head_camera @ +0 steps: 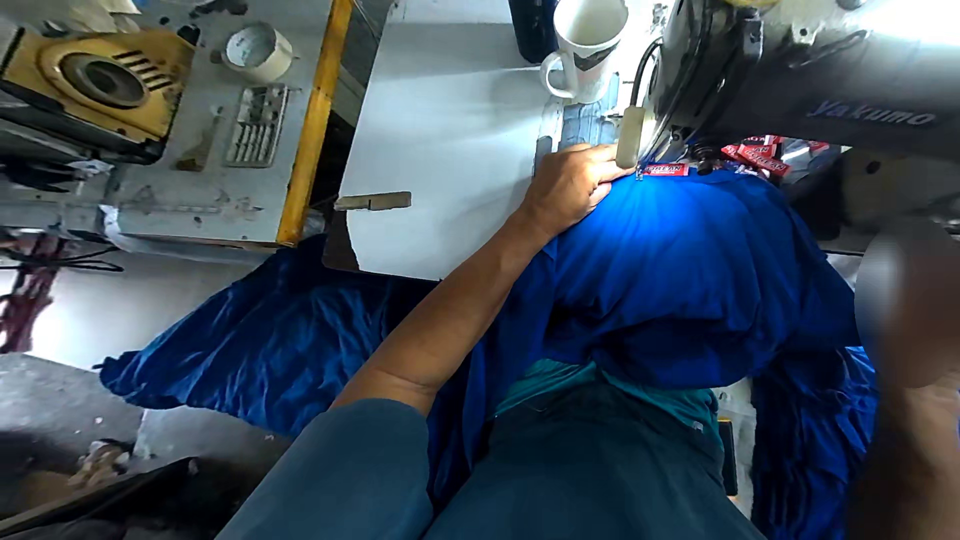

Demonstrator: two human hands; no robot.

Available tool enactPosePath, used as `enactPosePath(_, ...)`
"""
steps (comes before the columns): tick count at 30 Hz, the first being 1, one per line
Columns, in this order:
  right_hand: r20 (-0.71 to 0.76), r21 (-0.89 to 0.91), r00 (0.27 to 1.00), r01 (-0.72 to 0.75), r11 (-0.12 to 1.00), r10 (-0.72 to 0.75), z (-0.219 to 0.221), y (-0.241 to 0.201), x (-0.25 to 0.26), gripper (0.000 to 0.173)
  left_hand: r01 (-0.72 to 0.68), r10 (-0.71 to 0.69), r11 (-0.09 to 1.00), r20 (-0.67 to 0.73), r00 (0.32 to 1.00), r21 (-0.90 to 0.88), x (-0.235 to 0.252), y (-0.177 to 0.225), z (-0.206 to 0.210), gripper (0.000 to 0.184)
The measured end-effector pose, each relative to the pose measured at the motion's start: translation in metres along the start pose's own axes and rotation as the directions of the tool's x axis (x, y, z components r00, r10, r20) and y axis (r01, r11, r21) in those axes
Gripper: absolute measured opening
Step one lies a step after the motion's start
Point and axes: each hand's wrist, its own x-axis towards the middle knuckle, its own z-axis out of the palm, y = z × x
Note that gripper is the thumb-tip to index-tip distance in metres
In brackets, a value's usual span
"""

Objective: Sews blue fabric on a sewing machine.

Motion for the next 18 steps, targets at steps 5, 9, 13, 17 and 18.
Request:
enactPosePath(5,0.009,0.039,1.000,-0.013,0.999,0.013,0.012,0.005,-0.005,0.039,-0.003,0.003,1.000,-0.003,1.000,0.009,0.000,0.000,0.000,0.037)
enactPosePath(9,0.000,0.045,1.000,-0.009,0.999,0.009,0.008,0.001,0.000,0.038,0.000,0.000,1.000,-0.009,1.000,-0.009,0.000,0.002,0.000,0.037)
enactPosePath(13,0.011,0.025,1.000,-0.011,1.000,0.011,0.005,-0.005,0.003,0.039,-0.006,0.006,1.000,-0.009,1.000,-0.020,0.000,0.003,-0.003,0.037)
enactPosePath(17,0.002,0.015,1.000,-0.022,1.000,0.022,0.003,-0.010,0.004,0.039,0.010,-0.010,1.000,-0.007,1.000,-0.028,0.000,0.007,-0.006,0.035)
enactPosePath(18,-0.001,0.009,1.000,-0.023,1.000,0.023,0.003,-0.012,0.004,0.039,0.012,-0.012,0.999,-0.007,1.000,-0.032,0.000,0.007,-0.006,0.035)
